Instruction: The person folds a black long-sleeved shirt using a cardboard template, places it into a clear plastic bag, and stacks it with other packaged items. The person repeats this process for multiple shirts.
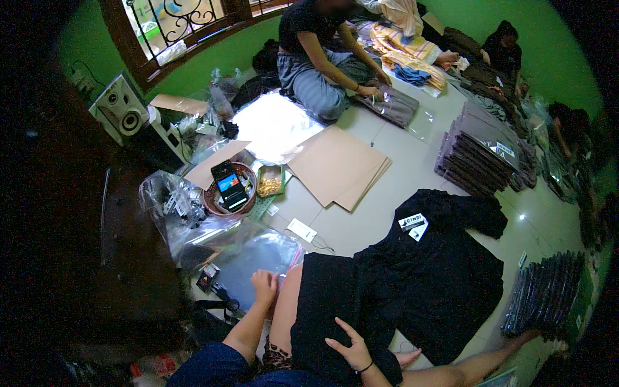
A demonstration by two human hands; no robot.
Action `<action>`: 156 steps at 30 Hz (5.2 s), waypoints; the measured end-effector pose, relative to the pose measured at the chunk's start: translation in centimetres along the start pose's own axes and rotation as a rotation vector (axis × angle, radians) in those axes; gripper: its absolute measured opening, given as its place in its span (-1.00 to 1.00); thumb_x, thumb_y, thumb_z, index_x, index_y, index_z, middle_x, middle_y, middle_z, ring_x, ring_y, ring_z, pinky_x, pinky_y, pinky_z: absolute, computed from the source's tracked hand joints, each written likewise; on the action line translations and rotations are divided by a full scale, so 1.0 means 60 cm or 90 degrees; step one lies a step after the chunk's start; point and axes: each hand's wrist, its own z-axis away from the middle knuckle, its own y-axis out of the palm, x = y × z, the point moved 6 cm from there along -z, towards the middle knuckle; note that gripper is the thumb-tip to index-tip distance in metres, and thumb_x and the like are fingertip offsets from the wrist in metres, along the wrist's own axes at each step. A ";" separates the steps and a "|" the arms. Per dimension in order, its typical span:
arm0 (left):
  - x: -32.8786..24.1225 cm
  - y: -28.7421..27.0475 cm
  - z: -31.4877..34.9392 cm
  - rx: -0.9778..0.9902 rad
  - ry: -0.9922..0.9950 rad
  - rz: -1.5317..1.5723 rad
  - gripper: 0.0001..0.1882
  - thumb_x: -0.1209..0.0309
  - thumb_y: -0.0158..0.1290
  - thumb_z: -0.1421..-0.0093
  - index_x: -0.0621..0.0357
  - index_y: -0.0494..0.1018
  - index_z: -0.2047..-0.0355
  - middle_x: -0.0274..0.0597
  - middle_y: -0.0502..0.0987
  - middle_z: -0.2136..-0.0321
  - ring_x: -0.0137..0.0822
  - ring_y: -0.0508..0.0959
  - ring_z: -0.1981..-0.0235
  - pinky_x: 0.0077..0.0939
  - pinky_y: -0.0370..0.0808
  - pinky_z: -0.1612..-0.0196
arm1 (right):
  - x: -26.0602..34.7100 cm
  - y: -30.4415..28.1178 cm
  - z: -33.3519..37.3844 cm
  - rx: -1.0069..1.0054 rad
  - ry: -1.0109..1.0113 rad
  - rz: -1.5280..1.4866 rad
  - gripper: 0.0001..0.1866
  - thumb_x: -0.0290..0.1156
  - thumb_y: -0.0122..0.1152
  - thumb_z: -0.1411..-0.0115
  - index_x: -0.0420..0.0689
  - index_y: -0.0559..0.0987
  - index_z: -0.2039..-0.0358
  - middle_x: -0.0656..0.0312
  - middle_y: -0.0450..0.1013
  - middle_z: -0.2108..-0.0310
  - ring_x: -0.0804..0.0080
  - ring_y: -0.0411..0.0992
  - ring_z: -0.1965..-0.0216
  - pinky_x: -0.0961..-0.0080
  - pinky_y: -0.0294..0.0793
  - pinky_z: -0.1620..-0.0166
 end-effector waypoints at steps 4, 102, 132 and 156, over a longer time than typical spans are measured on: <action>0.022 0.002 0.001 -0.014 -0.026 0.066 -0.86 0.35 -0.02 -0.11 0.15 0.35 0.50 -0.12 0.39 0.48 -0.07 0.36 0.36 -0.24 0.26 0.27 | -0.004 0.000 -0.003 -0.006 0.006 0.015 -0.34 -0.36 0.32 0.04 -0.17 0.29 -0.08 0.10 0.26 -0.05 0.36 0.19 -0.09 0.43 0.12 -0.15; -0.439 -0.147 0.055 0.726 -0.145 0.749 -0.64 0.49 0.13 -0.02 0.25 0.29 0.17 -0.27 0.42 0.40 -0.40 0.45 0.44 -0.50 0.40 0.44 | 0.122 -0.099 0.151 -0.153 -0.243 0.019 -0.37 -0.23 0.26 -0.02 -0.10 0.30 -0.09 0.07 0.29 -0.06 0.38 0.24 -0.08 0.46 0.18 -0.11; -0.496 -0.128 0.002 0.735 -0.198 0.981 -0.45 0.38 0.03 -0.14 0.19 0.13 -0.11 -0.20 0.38 0.09 -0.37 0.43 0.16 -0.45 0.41 0.14 | 0.142 -0.121 0.167 -0.288 -0.366 0.196 -0.41 -0.26 0.30 0.02 -0.17 0.37 -0.02 0.02 0.38 0.04 0.30 0.36 0.01 0.43 0.26 -0.07; -0.664 0.161 0.052 0.778 -0.285 0.887 -0.18 -0.20 -0.24 -0.11 -0.02 -0.15 -0.24 -0.12 0.01 -0.19 -0.10 0.06 -0.17 0.00 0.10 -0.10 | 0.159 -0.338 0.081 -0.526 -0.253 0.538 -0.47 -0.34 0.19 0.02 0.10 0.40 -0.03 -0.06 0.38 0.26 -0.04 0.35 0.18 0.23 0.27 0.00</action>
